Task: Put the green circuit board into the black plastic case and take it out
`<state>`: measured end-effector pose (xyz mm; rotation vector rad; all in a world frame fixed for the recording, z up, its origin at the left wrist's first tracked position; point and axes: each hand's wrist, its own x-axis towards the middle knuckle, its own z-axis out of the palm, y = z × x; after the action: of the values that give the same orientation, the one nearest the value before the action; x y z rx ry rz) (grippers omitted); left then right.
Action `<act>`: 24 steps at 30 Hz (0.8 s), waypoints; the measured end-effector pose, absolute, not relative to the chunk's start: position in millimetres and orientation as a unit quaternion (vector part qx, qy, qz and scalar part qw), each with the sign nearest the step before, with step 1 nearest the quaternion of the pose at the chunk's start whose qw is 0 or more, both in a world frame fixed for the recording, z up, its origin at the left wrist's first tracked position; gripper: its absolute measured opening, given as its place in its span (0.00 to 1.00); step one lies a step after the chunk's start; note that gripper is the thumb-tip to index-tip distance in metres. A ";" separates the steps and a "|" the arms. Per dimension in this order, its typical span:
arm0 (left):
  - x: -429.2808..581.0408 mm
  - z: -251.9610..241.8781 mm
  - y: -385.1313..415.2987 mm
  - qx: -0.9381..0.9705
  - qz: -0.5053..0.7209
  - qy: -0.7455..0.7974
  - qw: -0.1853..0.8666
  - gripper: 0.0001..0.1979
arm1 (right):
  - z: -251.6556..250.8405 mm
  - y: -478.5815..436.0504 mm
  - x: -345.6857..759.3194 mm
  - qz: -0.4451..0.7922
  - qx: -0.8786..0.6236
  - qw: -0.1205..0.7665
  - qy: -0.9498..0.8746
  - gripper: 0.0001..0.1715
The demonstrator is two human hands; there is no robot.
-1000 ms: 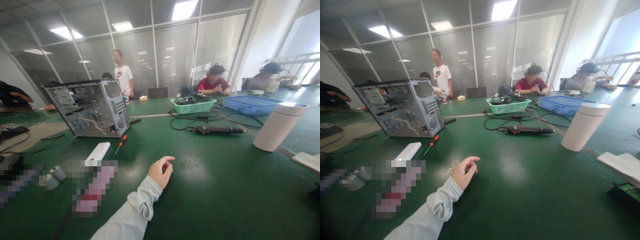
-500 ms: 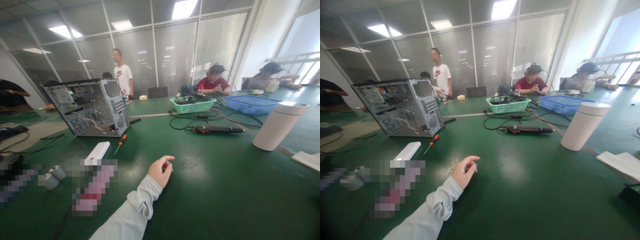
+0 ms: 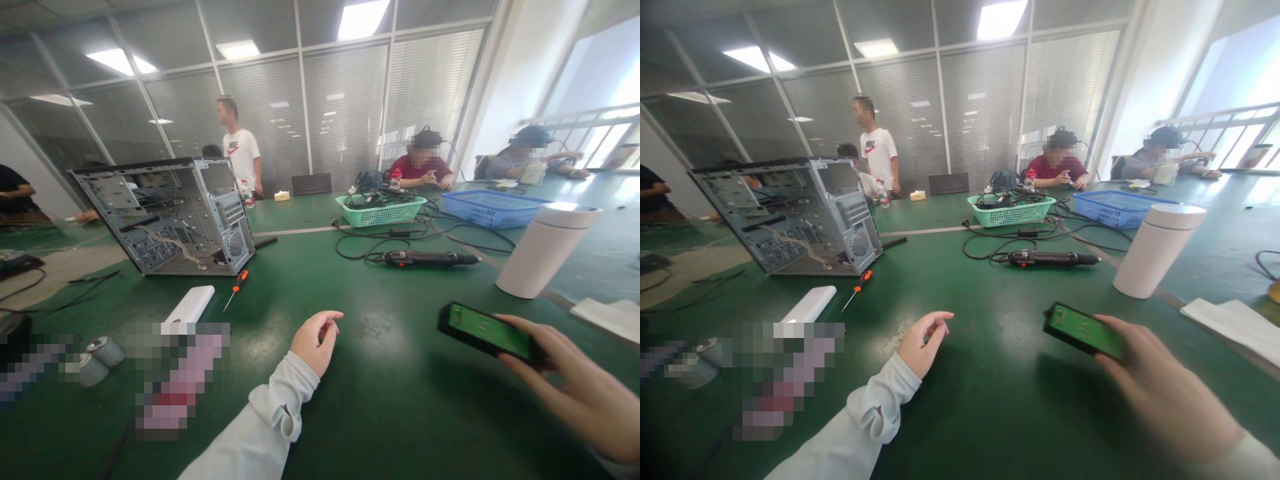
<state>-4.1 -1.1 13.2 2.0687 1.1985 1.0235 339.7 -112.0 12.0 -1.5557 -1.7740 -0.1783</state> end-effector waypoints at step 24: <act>-6.6 15.0 -1.8 0.740 0.372 0.434 0.356 0.21 | 3.1 -43.0 193.3 0.020 -0.439 0.465 -0.769 0.22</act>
<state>-6.6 -1.8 15.0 1.9110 1.1206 0.9599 193.3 -43.0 3.1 -1.0770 -1.8873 0.0493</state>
